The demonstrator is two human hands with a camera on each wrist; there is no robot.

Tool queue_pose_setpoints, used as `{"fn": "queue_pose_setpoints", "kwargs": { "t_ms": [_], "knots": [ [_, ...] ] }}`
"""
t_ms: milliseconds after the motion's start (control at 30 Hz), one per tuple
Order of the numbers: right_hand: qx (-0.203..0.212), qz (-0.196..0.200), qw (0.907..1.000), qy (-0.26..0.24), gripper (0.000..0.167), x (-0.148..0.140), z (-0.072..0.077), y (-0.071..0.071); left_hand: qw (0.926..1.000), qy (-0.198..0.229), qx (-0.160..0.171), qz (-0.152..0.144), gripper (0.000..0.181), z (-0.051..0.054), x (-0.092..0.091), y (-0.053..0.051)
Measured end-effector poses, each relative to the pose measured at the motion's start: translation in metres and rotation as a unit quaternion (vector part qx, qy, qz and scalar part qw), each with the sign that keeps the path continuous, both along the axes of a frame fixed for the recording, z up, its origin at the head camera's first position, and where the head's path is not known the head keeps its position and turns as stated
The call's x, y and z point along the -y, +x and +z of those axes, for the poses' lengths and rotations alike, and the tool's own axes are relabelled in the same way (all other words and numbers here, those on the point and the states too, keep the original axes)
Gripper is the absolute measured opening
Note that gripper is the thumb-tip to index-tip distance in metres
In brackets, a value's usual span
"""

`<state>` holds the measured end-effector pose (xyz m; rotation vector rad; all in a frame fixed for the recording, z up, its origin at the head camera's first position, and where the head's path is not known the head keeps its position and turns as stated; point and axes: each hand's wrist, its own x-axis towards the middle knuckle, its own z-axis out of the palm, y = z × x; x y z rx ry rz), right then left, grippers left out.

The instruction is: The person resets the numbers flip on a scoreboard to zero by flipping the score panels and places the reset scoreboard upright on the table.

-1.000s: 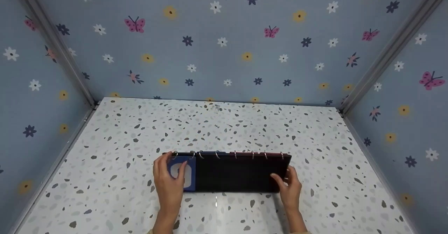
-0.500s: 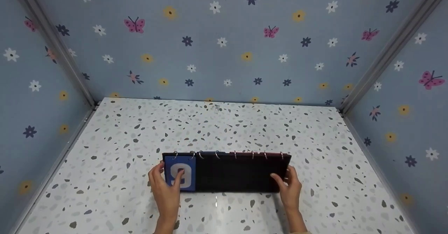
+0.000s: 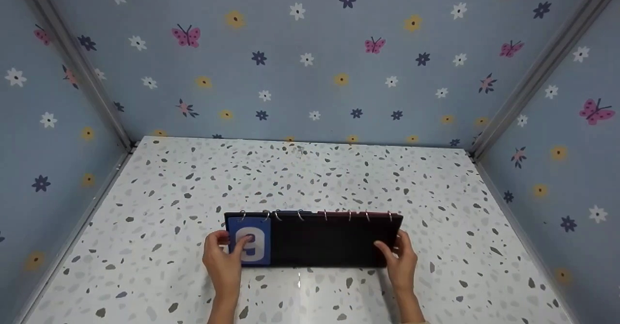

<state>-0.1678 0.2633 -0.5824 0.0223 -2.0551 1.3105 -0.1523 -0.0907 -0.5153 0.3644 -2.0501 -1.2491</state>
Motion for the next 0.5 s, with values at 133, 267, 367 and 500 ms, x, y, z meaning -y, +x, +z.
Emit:
{"fn": "queue_pose_setpoints", "kwargs": {
  "t_ms": [133, 267, 367, 500],
  "knots": [
    [0.005, -0.016, 0.9998, 0.011, 0.044, -0.002, -0.006, -0.003, 0.9998, 0.012, 0.014, 0.0, 0.037, 0.002, 0.005, -0.002],
    [0.013, -0.032, 0.9993, 0.018, 0.045, -0.004, -0.013, -0.006, 0.9996, 0.022, 0.017, -0.003, 0.032, 0.004, 0.008, -0.004],
    [0.014, -0.034, 0.9992, 0.015, 0.045, -0.005, -0.015, -0.008, 0.9999, 0.014, 0.007, -0.005, 0.03, 0.005, 0.01, -0.003],
    [0.012, -0.03, 0.9995, 0.005, 0.045, -0.004, -0.014, -0.007, 0.9994, -0.033, -0.014, -0.001, 0.031, 0.005, 0.01, -0.001]
  ]
}}
